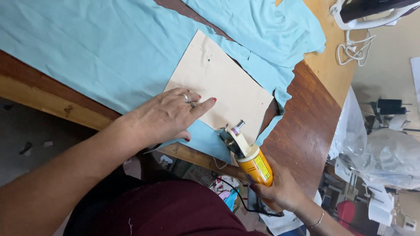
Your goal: Using an electric rotary cutter to cut out garment pieces from fabric according to paper patterns
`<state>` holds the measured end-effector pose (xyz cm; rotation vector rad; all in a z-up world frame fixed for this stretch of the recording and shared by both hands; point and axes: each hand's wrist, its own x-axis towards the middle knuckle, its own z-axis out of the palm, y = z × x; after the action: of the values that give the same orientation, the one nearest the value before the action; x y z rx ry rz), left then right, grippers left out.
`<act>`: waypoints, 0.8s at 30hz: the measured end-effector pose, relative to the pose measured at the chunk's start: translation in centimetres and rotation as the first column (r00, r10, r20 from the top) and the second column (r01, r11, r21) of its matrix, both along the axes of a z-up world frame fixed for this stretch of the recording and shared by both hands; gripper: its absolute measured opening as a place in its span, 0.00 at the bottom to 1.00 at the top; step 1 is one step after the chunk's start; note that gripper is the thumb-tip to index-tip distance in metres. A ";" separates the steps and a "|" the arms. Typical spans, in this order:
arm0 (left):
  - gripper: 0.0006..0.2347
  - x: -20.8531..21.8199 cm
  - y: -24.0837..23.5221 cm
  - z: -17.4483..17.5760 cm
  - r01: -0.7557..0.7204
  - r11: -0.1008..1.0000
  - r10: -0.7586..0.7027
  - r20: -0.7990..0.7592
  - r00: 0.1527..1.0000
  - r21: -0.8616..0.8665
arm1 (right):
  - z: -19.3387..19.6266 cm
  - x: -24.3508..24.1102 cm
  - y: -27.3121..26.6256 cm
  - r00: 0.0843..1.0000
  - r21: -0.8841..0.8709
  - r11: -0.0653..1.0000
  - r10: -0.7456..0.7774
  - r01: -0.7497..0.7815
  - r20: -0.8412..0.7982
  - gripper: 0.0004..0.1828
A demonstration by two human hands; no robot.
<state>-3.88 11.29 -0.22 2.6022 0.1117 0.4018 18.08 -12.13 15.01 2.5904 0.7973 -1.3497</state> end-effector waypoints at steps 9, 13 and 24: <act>0.49 -0.8 -0.1 -0.7 -0.143 0.966 0.115 0.133 0.984 0.217 | -0.2 0.5 1.1 0.999 -0.052 0.998 0.034 -0.034 0.005 0.34; 0.53 -1.3 0.0 -0.6 -0.242 0.923 0.209 0.139 0.968 0.299 | 0.0 0.5 1.6 0.996 -0.019 0.996 0.086 -0.086 0.023 0.30; 0.45 -3.0 1.2 -1.6 -0.266 0.925 0.232 0.151 0.961 0.270 | -0.1 0.3 3.3 0.983 -0.089 0.981 0.175 -0.170 0.048 0.36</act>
<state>-6.89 12.46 -1.77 2.8509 0.3741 0.7077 18.35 -8.81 14.95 2.4199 0.9111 -1.2296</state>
